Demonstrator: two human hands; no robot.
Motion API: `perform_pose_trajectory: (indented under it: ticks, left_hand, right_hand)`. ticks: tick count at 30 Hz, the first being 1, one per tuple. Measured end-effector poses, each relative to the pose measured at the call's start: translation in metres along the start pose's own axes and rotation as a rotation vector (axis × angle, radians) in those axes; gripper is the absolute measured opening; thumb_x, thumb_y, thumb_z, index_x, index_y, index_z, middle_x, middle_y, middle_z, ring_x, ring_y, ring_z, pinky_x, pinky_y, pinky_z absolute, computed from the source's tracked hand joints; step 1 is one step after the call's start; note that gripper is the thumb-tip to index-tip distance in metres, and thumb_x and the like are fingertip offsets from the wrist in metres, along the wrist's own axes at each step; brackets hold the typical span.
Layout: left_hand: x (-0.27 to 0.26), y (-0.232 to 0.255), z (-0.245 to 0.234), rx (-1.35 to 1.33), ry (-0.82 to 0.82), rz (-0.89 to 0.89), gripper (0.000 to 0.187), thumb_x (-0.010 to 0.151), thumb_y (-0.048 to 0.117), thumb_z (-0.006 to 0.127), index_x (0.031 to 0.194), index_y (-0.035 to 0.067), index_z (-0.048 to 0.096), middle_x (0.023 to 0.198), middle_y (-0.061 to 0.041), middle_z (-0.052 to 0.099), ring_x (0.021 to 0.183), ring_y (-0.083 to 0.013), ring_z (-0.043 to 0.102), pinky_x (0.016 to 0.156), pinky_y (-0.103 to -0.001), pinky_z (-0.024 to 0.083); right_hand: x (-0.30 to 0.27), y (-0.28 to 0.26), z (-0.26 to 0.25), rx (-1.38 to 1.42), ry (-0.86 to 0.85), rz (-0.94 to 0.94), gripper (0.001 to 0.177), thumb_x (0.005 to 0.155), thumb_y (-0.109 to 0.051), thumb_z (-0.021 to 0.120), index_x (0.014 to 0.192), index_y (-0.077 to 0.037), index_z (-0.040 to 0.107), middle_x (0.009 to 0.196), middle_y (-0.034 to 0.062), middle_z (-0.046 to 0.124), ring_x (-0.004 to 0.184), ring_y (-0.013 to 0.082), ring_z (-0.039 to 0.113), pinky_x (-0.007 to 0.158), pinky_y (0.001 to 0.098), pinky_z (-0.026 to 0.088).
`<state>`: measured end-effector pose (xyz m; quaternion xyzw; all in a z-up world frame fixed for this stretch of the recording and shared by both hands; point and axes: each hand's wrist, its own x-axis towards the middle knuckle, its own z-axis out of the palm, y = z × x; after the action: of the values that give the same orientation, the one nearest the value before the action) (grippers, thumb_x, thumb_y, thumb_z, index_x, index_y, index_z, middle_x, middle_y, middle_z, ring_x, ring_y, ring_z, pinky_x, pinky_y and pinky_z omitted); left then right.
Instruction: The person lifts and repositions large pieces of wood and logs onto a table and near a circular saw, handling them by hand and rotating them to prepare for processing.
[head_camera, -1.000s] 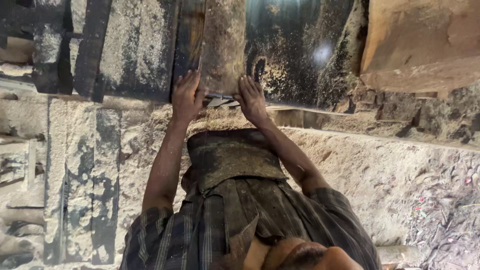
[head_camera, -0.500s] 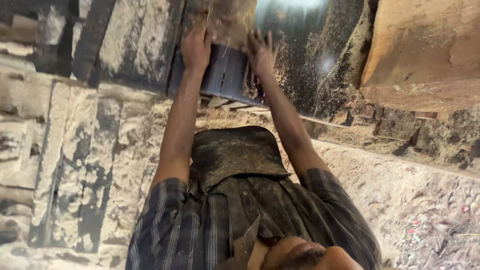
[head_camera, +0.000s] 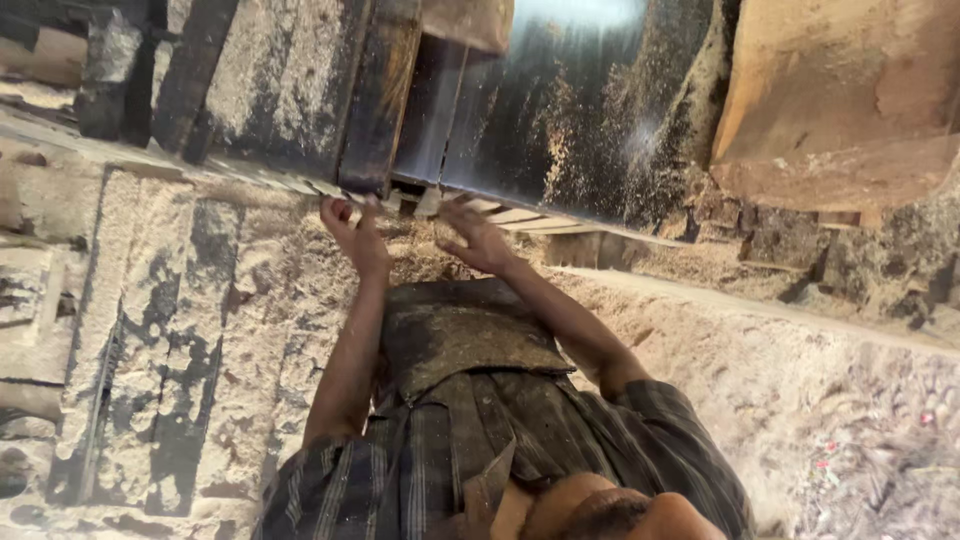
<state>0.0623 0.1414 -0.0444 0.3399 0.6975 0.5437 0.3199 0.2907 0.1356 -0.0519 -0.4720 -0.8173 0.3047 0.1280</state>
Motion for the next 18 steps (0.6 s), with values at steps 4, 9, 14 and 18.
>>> perform_pose_trajectory:
  ticks: [4, 9, 14, 18]
  left_hand:
    - [0.056, 0.008, 0.021, -0.618, 0.006, -0.542, 0.112, 0.072, 0.027, 0.089, 0.159, 0.022, 0.019, 0.150, -0.017, 0.048, 0.126, -0.0325, 0.057, 0.094, -0.041, 0.058]
    - [0.074, -0.003, 0.032, -0.480, 0.003, -0.704, 0.123, 0.071, 0.021, 0.091, 0.161, 0.023, 0.009, 0.152, -0.012, 0.044, 0.127, -0.0295, 0.052, 0.092, -0.044, 0.055]
    - [0.042, 0.004, 0.000, -0.434, -0.239, -0.527, 0.096, 0.078, 0.028, 0.086, 0.156, 0.008, 0.034, 0.129, -0.022, 0.061, 0.099, -0.0301, 0.067, 0.071, -0.033, 0.055]
    - [-0.020, -0.016, -0.077, -0.469, -0.466, -0.471, 0.065, 0.093, 0.023, 0.080, 0.142, -0.005, 0.049, 0.116, -0.016, 0.061, 0.095, -0.0241, 0.063, 0.069, -0.031, 0.056]
  right_hand:
    - [-0.008, -0.061, 0.033, 0.339, -0.160, 0.183, 0.074, 0.095, -0.057, 0.053, 0.156, -0.015, 0.045, 0.166, 0.0145, 0.038, 0.095, 0.0309, 0.078, 0.107, 0.0512, 0.052]
    - [-0.013, -0.059, 0.057, 0.358, -0.023, 0.044, 0.069, 0.098, -0.050, 0.060, 0.153, -0.009, 0.048, 0.159, 0.0213, 0.045, 0.115, 0.0316, 0.070, 0.087, 0.0447, 0.065]
    - [-0.002, -0.051, 0.056, 0.607, 0.161, 0.458, 0.069, 0.100, -0.048, 0.063, 0.155, -0.010, 0.049, 0.149, 0.0187, 0.061, 0.125, 0.0330, 0.068, 0.101, 0.0460, 0.061]
    - [0.011, -0.070, 0.051, 0.809, 0.207, 0.534, 0.070, 0.101, -0.046, 0.058, 0.158, -0.011, 0.038, 0.155, 0.0196, 0.049, 0.129, 0.0338, 0.061, 0.101, 0.0483, 0.058]
